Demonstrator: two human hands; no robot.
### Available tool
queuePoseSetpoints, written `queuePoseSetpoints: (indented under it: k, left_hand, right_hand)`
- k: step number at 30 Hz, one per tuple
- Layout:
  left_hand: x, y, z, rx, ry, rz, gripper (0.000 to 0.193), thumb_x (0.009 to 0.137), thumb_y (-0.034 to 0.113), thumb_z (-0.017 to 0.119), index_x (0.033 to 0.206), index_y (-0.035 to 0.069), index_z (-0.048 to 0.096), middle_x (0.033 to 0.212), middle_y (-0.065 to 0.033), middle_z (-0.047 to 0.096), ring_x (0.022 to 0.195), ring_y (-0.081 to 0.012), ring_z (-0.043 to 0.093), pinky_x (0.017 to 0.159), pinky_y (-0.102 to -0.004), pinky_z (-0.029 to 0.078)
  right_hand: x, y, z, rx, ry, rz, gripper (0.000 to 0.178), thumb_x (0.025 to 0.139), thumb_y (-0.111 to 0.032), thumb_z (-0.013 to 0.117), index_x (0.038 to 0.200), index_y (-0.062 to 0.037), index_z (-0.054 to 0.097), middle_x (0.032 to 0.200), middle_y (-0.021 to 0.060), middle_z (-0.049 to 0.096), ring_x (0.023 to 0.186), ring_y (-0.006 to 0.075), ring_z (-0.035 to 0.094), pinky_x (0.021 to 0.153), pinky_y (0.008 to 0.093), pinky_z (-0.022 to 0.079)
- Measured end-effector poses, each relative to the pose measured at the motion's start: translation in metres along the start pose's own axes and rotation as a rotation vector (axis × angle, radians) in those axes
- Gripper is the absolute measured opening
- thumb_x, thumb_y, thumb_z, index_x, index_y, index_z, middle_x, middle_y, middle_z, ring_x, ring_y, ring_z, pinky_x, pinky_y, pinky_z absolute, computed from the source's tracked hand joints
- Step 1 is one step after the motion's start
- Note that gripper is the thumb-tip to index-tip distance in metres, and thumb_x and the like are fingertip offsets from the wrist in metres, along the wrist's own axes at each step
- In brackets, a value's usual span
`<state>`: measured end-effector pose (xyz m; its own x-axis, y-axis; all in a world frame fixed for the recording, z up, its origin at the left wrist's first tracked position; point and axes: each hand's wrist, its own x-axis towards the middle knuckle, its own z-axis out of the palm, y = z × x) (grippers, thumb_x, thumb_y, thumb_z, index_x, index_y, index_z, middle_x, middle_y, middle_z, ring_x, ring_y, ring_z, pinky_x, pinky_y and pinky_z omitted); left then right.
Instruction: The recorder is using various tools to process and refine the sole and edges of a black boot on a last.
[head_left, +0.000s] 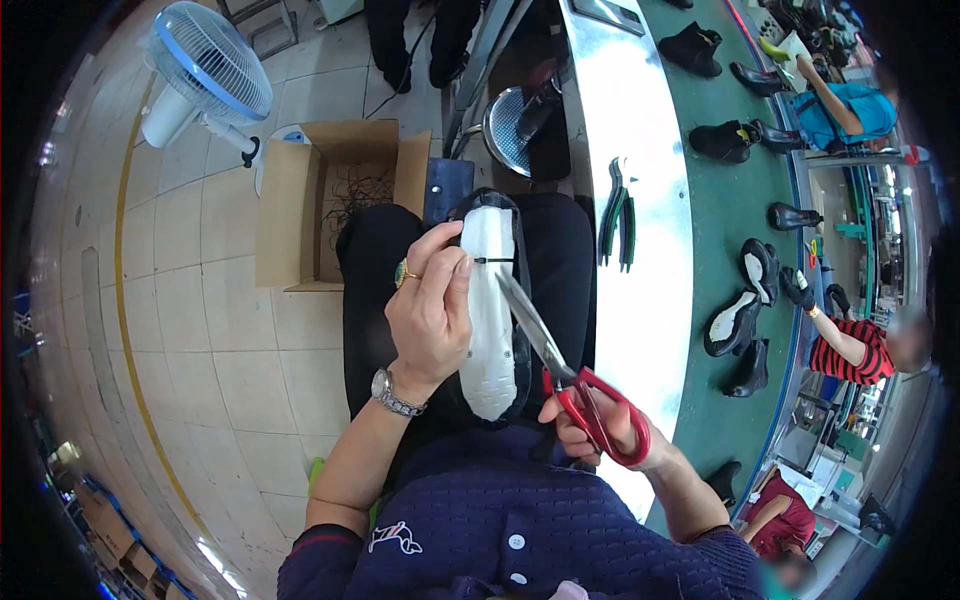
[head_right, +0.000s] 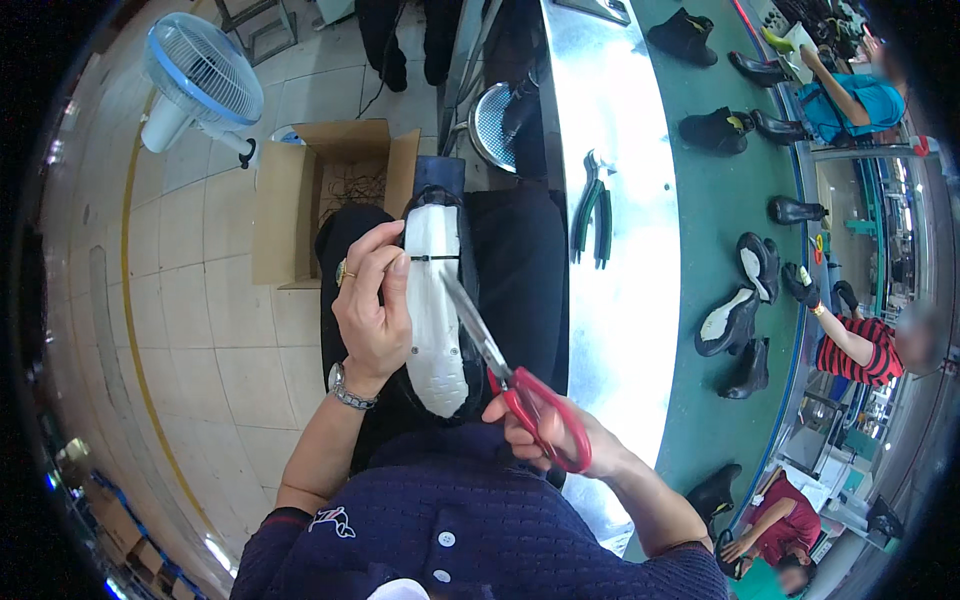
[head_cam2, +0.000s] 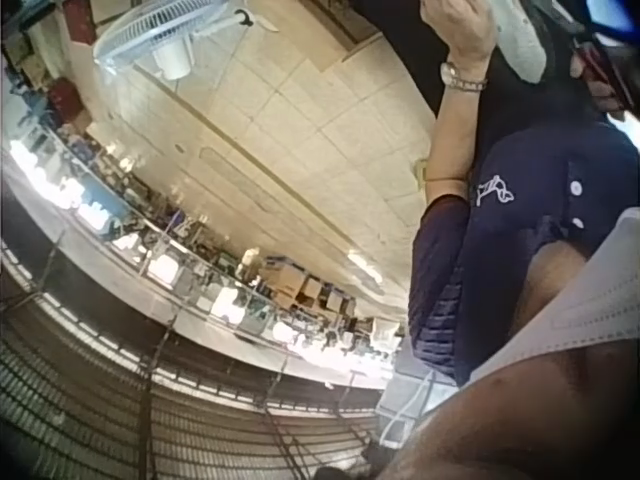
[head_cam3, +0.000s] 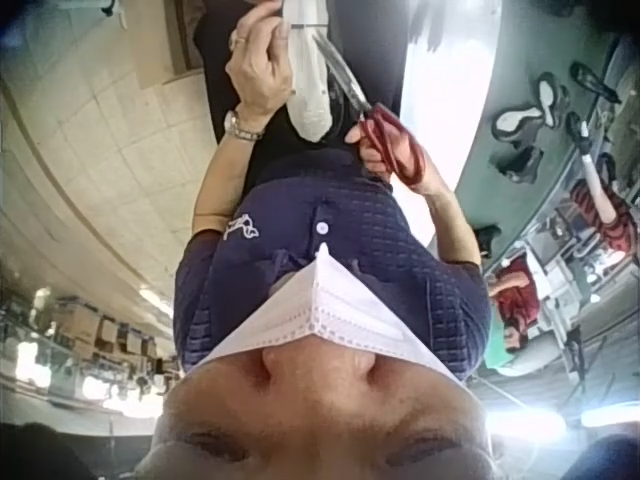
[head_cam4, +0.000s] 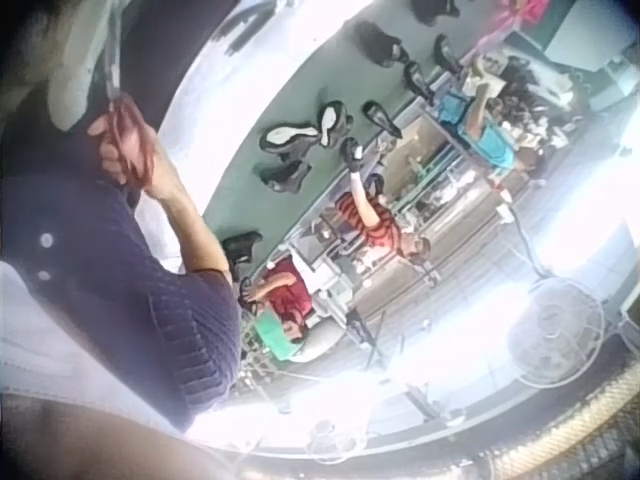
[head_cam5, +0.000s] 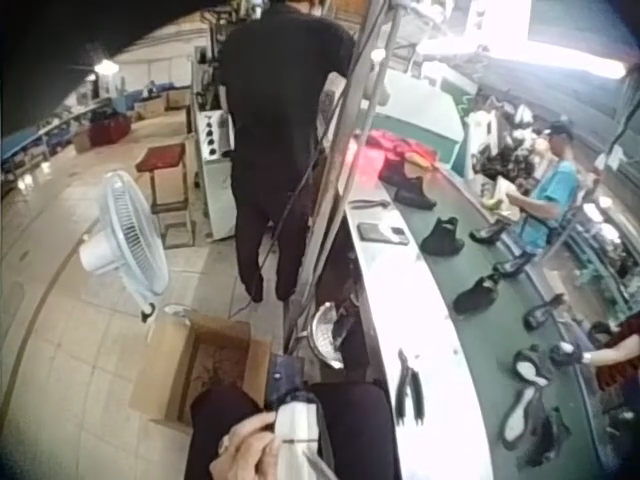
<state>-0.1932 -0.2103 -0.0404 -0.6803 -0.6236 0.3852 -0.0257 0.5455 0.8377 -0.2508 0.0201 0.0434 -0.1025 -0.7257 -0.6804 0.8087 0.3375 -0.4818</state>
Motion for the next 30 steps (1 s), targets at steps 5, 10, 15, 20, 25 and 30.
queuePoseSetpoints:
  k: [5,10,15,20,25,30]
  left_hand:
    - [0.000,0.000,0.000,0.028,0.018,0.073,0.005,0.093,0.002,0.058,0.095,-0.001,0.061,0.108,-0.0133,0.065,0.087,-0.0246,0.065,0.076,-0.0323,0.051]
    - [-0.003,0.000,0.000,0.060,0.025,0.089,0.005,0.092,0.002,0.059,0.096,0.000,0.061,0.101,-0.0105,0.067,0.085,-0.0262,0.067,0.074,-0.0331,0.053]
    - [0.001,0.004,0.001,0.113,0.129,0.237,0.006,0.090,0.000,0.059,0.096,0.000,0.062,0.089,-0.0086,0.067,0.080,-0.0278,0.066,0.072,-0.0340,0.053]
    - [-0.006,0.018,-0.004,0.000,0.084,-0.067,0.009,0.095,0.003,0.055,0.092,0.001,0.063,0.082,-0.0080,0.066,0.064,-0.0191,0.058,0.060,-0.0291,0.047]
    - [-0.012,0.004,0.005,-0.173,0.256,-0.102,0.013,0.095,-0.002,0.046,0.091,-0.004,0.058,0.081,-0.0112,0.065,0.061,-0.0166,0.058,0.055,-0.0255,0.045]
    - [0.067,0.042,-0.045,0.121,0.508,0.463,0.014,0.103,0.010,0.038,0.101,-0.004,0.039,0.074,-0.0180,0.054,0.052,-0.0149,0.044,0.041,-0.0226,0.044]
  right_hand:
    - [0.024,0.006,0.007,-0.037,-0.076,-0.151,0.056,0.091,-0.056,0.059,0.101,-0.0008,0.056,0.067,-0.0007,0.048,0.054,0.0061,0.049,0.046,0.0215,0.043]
    - [0.030,0.018,0.027,-0.404,0.303,-0.122,0.045,0.094,-0.045,0.060,0.077,-0.0037,0.055,0.054,-0.0005,0.048,0.045,0.0087,0.052,0.043,0.0232,0.042]
    - [0.018,0.033,-0.002,-0.418,0.357,-0.361,0.033,0.089,-0.035,0.071,0.083,-0.0048,0.060,0.066,-0.0026,0.054,0.052,0.0039,0.050,0.045,0.0224,0.039]
    - [0.009,0.024,-0.068,-0.599,1.077,-0.502,0.018,0.087,-0.018,0.071,0.092,-0.0017,0.066,0.081,0.0028,0.065,0.067,0.0070,0.054,0.059,0.0249,0.043]
    - [0.001,0.059,-0.143,-0.914,1.483,-0.259,0.041,0.087,-0.026,0.070,0.112,0.0054,0.065,0.081,0.0113,0.066,0.071,0.0171,0.060,0.069,0.0308,0.048]
    - [-0.006,0.085,-0.171,-0.975,1.569,-0.366,0.040,0.085,-0.015,0.071,0.119,0.0049,0.061,0.105,0.0168,0.064,0.086,0.0229,0.065,0.080,0.0344,0.052]
